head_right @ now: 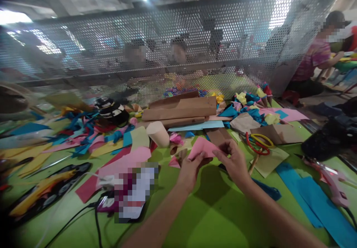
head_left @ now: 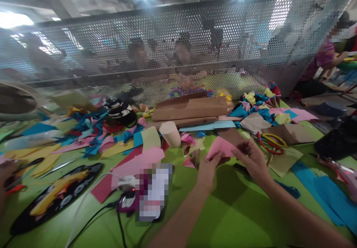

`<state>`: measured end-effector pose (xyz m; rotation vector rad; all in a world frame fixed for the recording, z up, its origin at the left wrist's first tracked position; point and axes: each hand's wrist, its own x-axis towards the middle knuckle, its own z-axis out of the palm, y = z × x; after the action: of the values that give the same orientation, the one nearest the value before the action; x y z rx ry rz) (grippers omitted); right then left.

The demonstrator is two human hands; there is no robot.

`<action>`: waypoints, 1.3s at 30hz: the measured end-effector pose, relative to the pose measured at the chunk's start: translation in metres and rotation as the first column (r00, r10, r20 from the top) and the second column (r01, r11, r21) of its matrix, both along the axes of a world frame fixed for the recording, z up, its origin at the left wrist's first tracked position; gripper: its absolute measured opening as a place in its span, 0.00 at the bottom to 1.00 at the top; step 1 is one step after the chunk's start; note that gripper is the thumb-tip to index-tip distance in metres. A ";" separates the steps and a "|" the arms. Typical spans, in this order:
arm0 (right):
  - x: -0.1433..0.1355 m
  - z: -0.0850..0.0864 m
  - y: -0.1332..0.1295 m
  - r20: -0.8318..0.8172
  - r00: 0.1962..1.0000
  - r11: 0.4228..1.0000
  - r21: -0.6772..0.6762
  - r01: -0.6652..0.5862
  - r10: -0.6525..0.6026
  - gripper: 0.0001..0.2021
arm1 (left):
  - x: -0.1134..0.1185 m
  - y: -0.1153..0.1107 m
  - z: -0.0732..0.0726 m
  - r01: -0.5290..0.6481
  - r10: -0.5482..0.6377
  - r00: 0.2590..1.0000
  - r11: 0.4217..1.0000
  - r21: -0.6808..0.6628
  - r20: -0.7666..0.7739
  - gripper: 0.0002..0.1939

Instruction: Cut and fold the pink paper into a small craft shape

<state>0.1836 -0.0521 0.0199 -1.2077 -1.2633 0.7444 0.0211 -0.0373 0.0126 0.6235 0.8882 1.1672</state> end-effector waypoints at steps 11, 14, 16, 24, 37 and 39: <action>0.001 0.004 0.003 -0.110 0.988 0.985 -0.122 -0.123 0.110 0.20 | -0.003 0.003 0.000 -0.031 0.030 0.999 0.999 0.043 0.013 0.19; 0.000 0.006 0.003 -0.111 0.990 0.988 -0.111 -0.105 0.092 0.21 | -0.002 0.002 0.001 -0.024 0.023 1.000 0.999 0.041 0.018 0.20; -0.001 0.007 0.004 -0.104 0.991 0.990 -0.107 -0.097 0.085 0.21 | -0.002 0.002 0.001 -0.023 0.022 1.000 0.999 0.034 0.010 0.20; -0.001 0.005 0.004 -0.152 0.985 0.986 -0.128 -0.102 0.082 0.20 | -0.003 0.004 -0.002 -0.037 0.038 0.999 0.999 0.030 -0.005 0.21; 0.000 0.002 0.006 -0.165 0.983 0.988 -0.116 -0.102 0.082 0.21 | -0.004 0.005 0.000 -0.067 0.066 0.998 0.997 0.039 0.010 0.20; -0.001 0.002 0.006 -0.165 0.983 0.987 -0.120 -0.104 0.084 0.21 | -0.004 0.006 0.000 -0.077 0.076 0.997 0.996 0.047 0.011 0.21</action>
<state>0.1829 -0.0459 0.0223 -1.1720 -1.1598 0.9854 0.0166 -0.0312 0.0127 0.6262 0.8851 1.2619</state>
